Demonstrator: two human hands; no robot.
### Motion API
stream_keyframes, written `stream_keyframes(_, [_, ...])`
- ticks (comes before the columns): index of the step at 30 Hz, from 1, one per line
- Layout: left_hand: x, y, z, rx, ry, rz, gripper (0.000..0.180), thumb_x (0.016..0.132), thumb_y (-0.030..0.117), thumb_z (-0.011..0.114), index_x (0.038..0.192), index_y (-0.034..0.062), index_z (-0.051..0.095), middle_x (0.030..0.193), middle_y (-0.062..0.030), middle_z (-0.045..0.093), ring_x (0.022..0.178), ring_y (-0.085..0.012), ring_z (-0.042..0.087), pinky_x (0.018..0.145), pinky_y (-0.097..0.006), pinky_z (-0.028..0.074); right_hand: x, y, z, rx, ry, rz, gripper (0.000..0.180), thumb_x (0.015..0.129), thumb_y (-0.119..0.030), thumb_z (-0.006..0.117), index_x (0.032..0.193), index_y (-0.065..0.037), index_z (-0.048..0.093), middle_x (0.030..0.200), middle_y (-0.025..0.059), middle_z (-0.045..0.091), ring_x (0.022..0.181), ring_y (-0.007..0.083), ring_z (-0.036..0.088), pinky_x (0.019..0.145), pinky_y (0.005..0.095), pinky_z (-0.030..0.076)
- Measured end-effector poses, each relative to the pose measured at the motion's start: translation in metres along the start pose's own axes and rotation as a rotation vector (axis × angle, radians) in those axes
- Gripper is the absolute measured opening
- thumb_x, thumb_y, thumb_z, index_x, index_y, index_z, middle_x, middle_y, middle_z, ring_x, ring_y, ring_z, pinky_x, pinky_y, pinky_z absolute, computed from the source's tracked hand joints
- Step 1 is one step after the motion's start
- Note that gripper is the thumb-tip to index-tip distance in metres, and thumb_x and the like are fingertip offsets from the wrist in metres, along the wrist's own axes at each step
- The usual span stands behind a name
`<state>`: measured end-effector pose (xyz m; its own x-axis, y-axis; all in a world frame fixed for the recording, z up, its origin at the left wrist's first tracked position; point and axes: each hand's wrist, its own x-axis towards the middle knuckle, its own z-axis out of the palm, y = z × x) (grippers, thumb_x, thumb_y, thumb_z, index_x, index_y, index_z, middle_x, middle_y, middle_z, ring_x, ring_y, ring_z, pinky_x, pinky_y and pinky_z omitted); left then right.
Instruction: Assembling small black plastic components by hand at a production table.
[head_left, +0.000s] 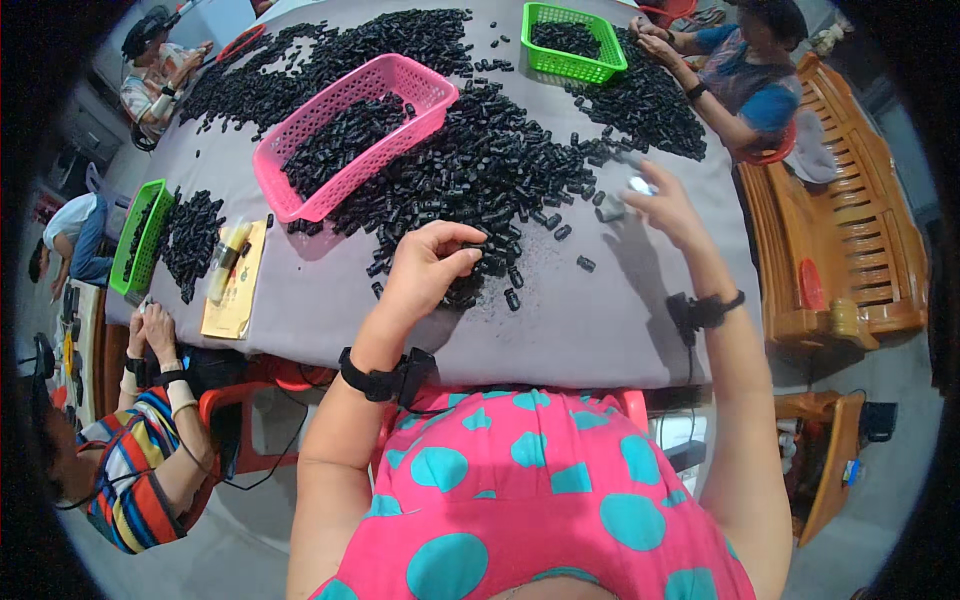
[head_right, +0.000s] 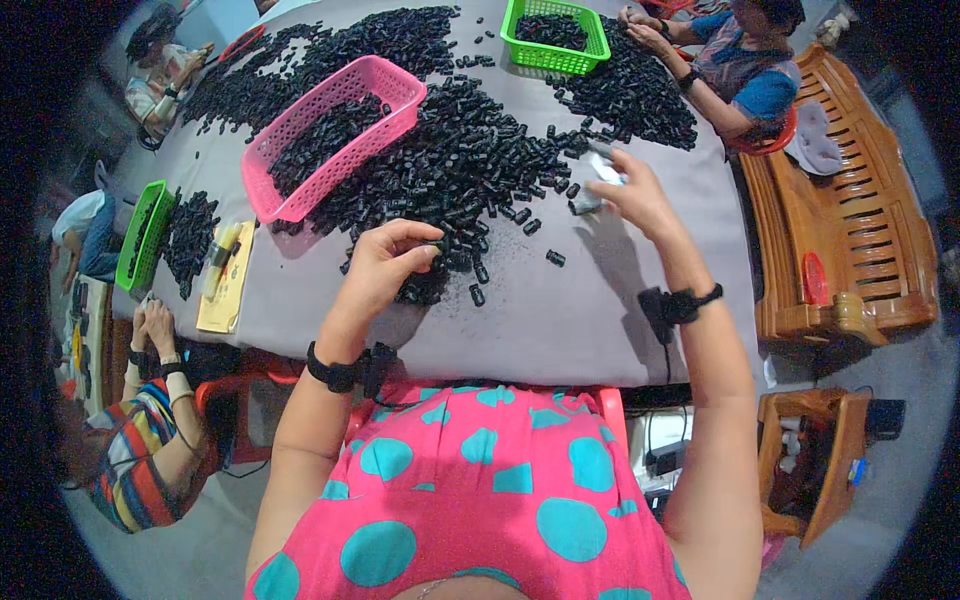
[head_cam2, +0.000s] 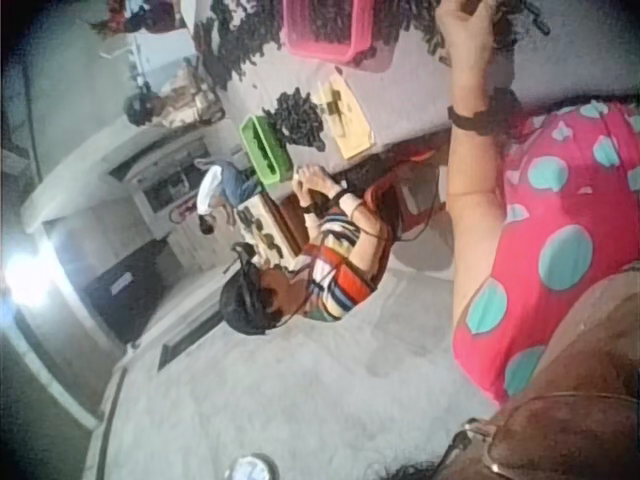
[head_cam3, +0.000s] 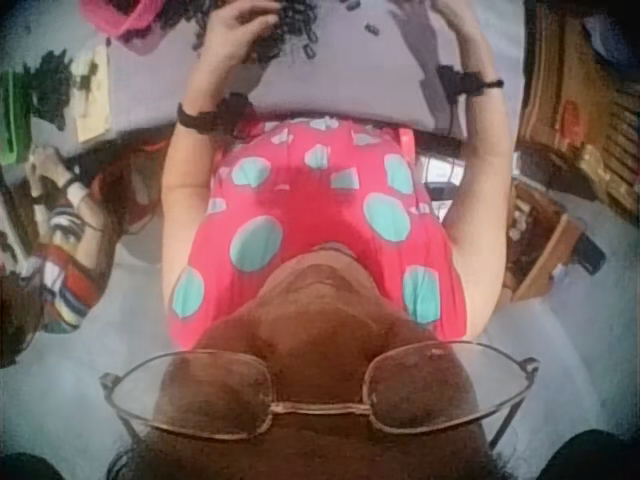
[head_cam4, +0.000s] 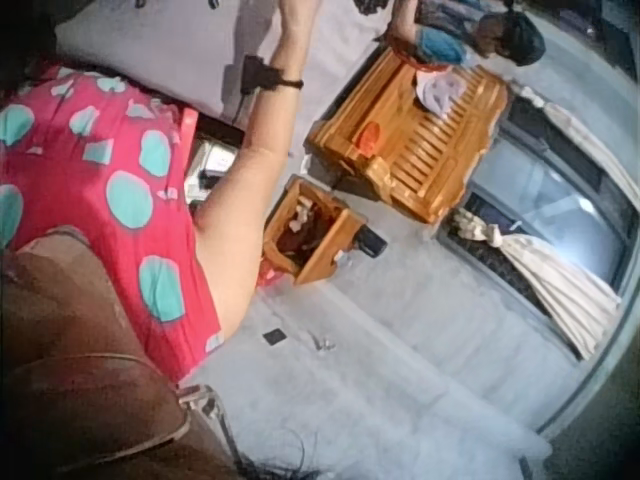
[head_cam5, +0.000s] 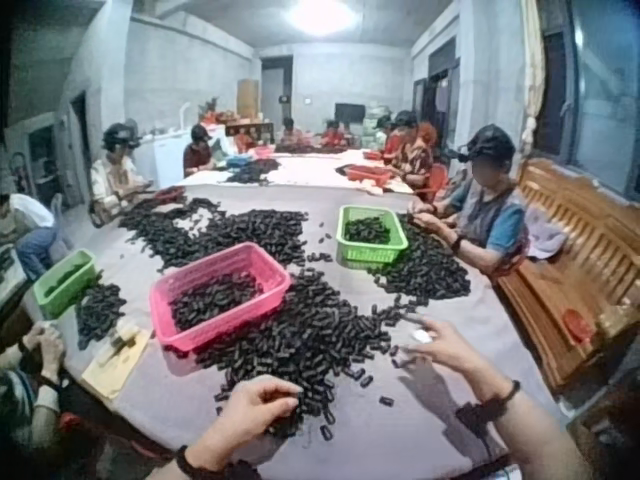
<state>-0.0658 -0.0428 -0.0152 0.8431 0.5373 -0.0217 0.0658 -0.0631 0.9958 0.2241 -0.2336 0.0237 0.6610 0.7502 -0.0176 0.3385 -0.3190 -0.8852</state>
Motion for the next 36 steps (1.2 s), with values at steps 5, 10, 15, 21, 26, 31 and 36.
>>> stream_keyframes(5, [0.008,0.006,0.022,0.090,-0.130,0.001,0.019,0.089,0.012,0.061,0.105,0.0029,0.067,0.082,0.0006,0.063,0.069,-0.0063,0.055,0.064,-0.021,0.047,-0.015,0.021,-0.018,-0.049,0.014,0.066,0.038,0.078,-0.010,0.068,0.114,-0.001,0.060,0.082,0.0023,0.057,0.055,0.0063,0.050,0.049,0.0222,0.042])
stream_keyframes(10, [0.013,0.000,0.034,0.146,-0.188,0.061,0.019,0.091,0.013,0.060,0.103,0.0014,0.067,0.079,0.0001,0.060,0.067,-0.0067,0.054,0.062,-0.022,0.046,-0.004,0.056,0.018,-0.199,0.021,-0.182,0.041,0.075,-0.009,0.065,0.114,-0.001,0.058,0.097,0.0147,0.065,0.089,0.0283,0.062,0.081,0.0351,0.049])
stream_keyframes(15, [0.005,-0.001,0.027,0.132,-0.212,0.034,0.022,0.084,0.005,0.064,0.105,0.0001,0.067,0.089,-0.0021,0.059,0.072,-0.0088,0.057,0.065,-0.023,0.048,-0.009,0.056,0.011,-0.388,0.090,-0.192,0.041,0.071,-0.005,0.061,0.112,-0.002,0.059,0.096,0.0220,0.064,0.092,0.0380,0.061,0.082,0.0385,0.048])
stream_keyframes(21, [0.006,0.001,0.022,0.247,-0.211,0.039,0.020,0.084,0.005,0.064,0.103,-0.0008,0.067,0.087,-0.0019,0.058,0.072,-0.0089,0.056,0.066,-0.023,0.047,-0.007,0.060,-0.054,-0.490,-0.001,0.100,0.044,0.073,-0.007,0.066,0.116,0.002,0.059,0.096,0.0129,0.066,0.075,0.0189,0.063,0.061,0.0294,0.051])
stream_keyframes(26, [0.009,0.005,0.023,0.069,-0.141,-0.096,0.020,0.094,0.019,0.056,0.096,0.0021,0.066,0.069,0.0029,0.056,0.062,-0.0062,0.053,0.057,-0.021,0.045,0.065,0.043,-0.047,-0.208,0.024,0.111,0.038,0.070,-0.009,0.065,0.108,-0.003,0.063,0.074,0.0068,0.063,0.058,0.0152,0.061,0.049,0.0317,0.048])
stream_keyframes(31, [0.005,0.003,0.019,0.016,-0.136,-0.126,0.017,0.094,0.018,0.057,0.094,0.0026,0.064,0.071,0.0030,0.056,0.061,-0.0053,0.052,0.056,-0.020,0.044,0.123,0.090,-0.032,-0.254,0.223,0.059,0.048,0.069,-0.007,0.064,0.116,-0.004,0.061,0.075,0.0138,0.064,0.056,0.0219,0.062,0.052,0.0344,0.050])
stream_keyframes(36, [-0.008,-0.008,0.008,-0.016,-0.075,-0.154,0.014,0.091,0.016,0.060,0.092,0.0023,0.064,0.071,0.0040,0.056,0.061,-0.0043,0.051,0.055,-0.020,0.043,0.139,0.072,0.005,-0.444,-0.036,-0.024,0.050,0.067,-0.009,0.064,0.117,-0.003,0.060,0.091,0.0186,0.067,0.081,0.0260,0.065,0.071,0.0338,0.051])
